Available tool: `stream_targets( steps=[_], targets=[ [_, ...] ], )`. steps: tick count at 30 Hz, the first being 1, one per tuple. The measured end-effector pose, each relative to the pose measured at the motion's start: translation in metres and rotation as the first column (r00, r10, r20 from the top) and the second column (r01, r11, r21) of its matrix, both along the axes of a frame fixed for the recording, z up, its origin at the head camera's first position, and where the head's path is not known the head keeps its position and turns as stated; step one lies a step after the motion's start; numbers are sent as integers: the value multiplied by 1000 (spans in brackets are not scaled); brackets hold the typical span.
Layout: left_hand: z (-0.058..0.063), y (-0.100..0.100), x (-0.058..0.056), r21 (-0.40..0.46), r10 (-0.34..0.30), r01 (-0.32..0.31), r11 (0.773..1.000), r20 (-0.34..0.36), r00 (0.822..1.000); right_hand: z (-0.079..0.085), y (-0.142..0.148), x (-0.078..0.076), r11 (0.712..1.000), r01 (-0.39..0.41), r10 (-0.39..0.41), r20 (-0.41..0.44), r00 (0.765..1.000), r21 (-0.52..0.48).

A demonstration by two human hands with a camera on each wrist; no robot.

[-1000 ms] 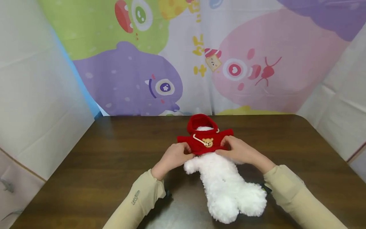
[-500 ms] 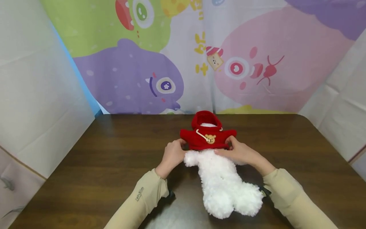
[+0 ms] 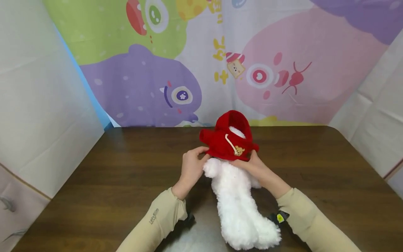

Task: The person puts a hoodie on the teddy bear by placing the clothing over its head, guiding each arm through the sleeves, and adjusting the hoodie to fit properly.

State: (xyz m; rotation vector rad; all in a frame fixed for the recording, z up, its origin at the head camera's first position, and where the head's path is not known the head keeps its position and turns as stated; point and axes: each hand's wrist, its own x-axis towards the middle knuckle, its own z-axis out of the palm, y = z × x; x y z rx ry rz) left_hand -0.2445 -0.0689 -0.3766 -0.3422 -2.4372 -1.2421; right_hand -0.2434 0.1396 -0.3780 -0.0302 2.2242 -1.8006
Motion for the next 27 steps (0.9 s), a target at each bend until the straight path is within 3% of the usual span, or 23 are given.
stream_targets(
  steps=[3, 8, 13, 18, 21, 24, 27],
  targets=[
    [5, 2, 2, -43, -47, 44, 998, -64, 997, 1, -6, 1, 983, 112, -124, -77, 989, -145],
    [10, 7, 6, -105, -134, 125, 987, -76, 988, 2, -11, 2, 940, 269, -297, -120, 947, -211],
    [13, 7, 9, -123, -214, 210, 970, -19, 977, 5, -13, 6, 912, 346, -386, -173, 906, -221],
    [15, 7, 9, -138, -249, 244, 960, -22, 968, 7, -14, 7, 890, 391, -440, -210, 873, -236],
    [14, 8, 8, -107, -253, 251, 962, -8, 967, 7, -13, 6, 900, 371, -419, -225, 879, -228],
    [12, 9, 9, 11, -291, 291, 957, 80, 954, 6, -12, 5, 927, 321, -361, -229, 904, -197],
    [16, 11, 13, 208, -393, 351, 913, 216, 894, 7, -10, 3, 957, 254, -281, -245, 928, -137]
  ],
)
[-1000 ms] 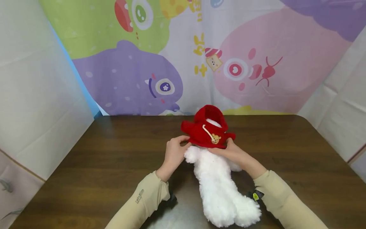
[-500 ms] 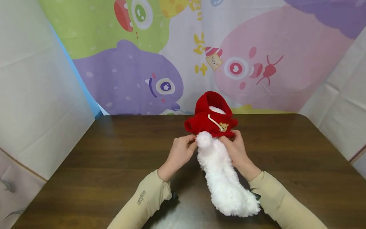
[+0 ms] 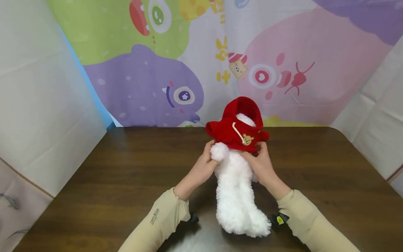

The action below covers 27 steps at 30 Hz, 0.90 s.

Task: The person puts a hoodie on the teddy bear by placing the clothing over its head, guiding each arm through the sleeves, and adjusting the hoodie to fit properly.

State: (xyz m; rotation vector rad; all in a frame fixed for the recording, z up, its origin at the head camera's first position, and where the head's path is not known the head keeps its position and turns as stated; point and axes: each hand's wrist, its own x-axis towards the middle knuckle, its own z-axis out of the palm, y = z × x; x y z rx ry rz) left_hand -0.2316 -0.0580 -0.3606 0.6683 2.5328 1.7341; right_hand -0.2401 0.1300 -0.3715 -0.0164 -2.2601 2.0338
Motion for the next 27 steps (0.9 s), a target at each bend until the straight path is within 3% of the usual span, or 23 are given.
stream_targets(
  steps=[2, 4, 7, 11, 15, 20, 23, 27],
  targets=[
    [2, 1, 3, 73, -38, 31, 997, 106, 994, 1, 3, 1, 997, -58, 59, -16, 998, 47],
    [6, 2, 5, 124, -33, 11, 992, 178, 983, 4, 5, 3, 989, -121, 125, -48, 991, 84],
    [5, 1, 1, 150, 24, -58, 987, 219, 975, 8, 9, 4, 973, -200, 212, -104, 972, 116],
    [1, -2, -4, 212, 46, -100, 972, 247, 968, 9, 11, 5, 960, -217, 250, -191, 949, 179],
    [2, -3, -6, 266, 33, -111, 958, 281, 959, 11, 12, 5, 954, -187, 250, -275, 928, 235],
    [7, -7, -6, 231, 106, -188, 955, 328, 939, 14, 13, 4, 976, -139, 188, -325, 927, 169],
    [10, -8, -3, 195, 153, -242, 950, 382, 911, 14, 11, 4, 989, -92, 127, -353, 927, 114],
    [10, -7, 1, 185, 168, -276, 943, 453, 876, 12, 10, 3, 995, -89, 98, -397, 913, 40]
  ],
)
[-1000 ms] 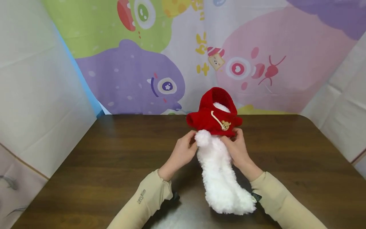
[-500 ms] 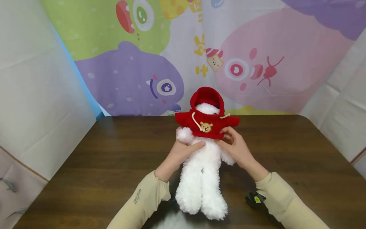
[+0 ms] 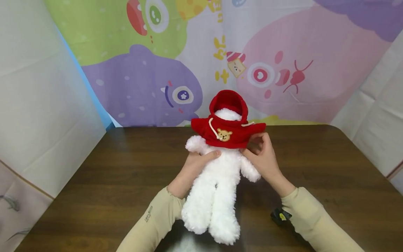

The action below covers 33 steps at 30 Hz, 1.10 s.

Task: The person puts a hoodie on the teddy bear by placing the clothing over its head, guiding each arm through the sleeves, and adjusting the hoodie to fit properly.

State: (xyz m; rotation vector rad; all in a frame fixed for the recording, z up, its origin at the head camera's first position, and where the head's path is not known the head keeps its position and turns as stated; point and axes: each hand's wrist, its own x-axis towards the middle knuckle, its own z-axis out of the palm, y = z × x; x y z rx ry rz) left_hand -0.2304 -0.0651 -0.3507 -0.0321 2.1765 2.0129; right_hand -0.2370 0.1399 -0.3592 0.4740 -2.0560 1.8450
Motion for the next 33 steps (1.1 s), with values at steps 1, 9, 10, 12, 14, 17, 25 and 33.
stream_targets(
  steps=[1, 9, 10, 12, 14, 17, 25, 33],
  targets=[
    [0, 1, 1, 19, -8, 8, 1000, 14, 1000, 0, 0, -1, 1000, -11, 10, -13, 1000, -23],
    [-4, 11, 11, 311, -225, 203, 929, 37, 974, 1, 6, -3, 995, 17, -23, -64, 998, -95],
    [-4, 12, 13, 340, -243, 215, 915, 41, 969, 0, 7, -3, 996, 31, -37, -67, 997, -86],
    [-4, 14, 16, 388, -261, 224, 894, 44, 964, -1, 8, -4, 996, 57, -62, -76, 995, -70],
    [-3, 16, 18, 440, -255, 206, 874, 55, 965, -1, 9, -4, 997, 70, -73, -84, 994, -39],
    [0, 17, 20, 514, -215, 160, 843, 50, 975, 1, 11, -3, 997, 72, -69, -91, 993, 33],
    [2, 14, 20, 580, -186, 100, 808, 91, 978, 2, 22, -3, 936, -164, 161, 36, 986, 312],
    [-2, 9, 12, 542, -211, 130, 830, 90, 973, 7, 34, -3, 870, -397, 342, 222, 913, 293]
  ],
)
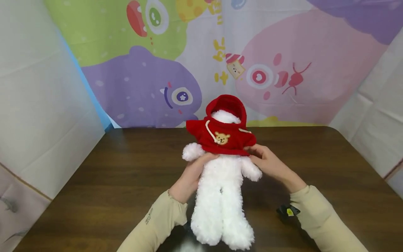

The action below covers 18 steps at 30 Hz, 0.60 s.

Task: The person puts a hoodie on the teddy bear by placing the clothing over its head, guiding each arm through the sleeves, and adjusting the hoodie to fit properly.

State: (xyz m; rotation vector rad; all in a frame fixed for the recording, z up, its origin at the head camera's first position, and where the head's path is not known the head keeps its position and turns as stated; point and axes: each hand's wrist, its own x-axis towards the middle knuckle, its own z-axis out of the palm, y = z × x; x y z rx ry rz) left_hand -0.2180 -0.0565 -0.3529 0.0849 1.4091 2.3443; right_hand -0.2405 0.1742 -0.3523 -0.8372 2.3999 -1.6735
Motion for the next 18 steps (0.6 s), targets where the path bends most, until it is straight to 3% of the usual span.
stream_targets(
  steps=[5, 7, 10, 13, 18],
  targets=[
    [-6, 0, -2, 46, 101, -99, 994, -38, 994, 0, -9, 4, 998, -62, 60, 105, 993, 10],
    [-8, 1, -3, 57, 112, -109, 992, -50, 992, -1, -15, 6, 997, -66, 59, 121, 991, 52],
    [-10, 3, -3, 47, 97, -93, 995, -92, 991, -3, -24, 10, 998, -11, 3, 125, 992, 66],
    [-10, 5, -2, -81, 97, -109, 991, -139, 985, -7, -32, 11, 997, 81, -82, 139, 987, 11],
    [-3, 6, -2, -342, 68, -148, 928, -235, 970, -10, -34, 8, 978, 185, -165, 191, 968, -91]
  ],
)
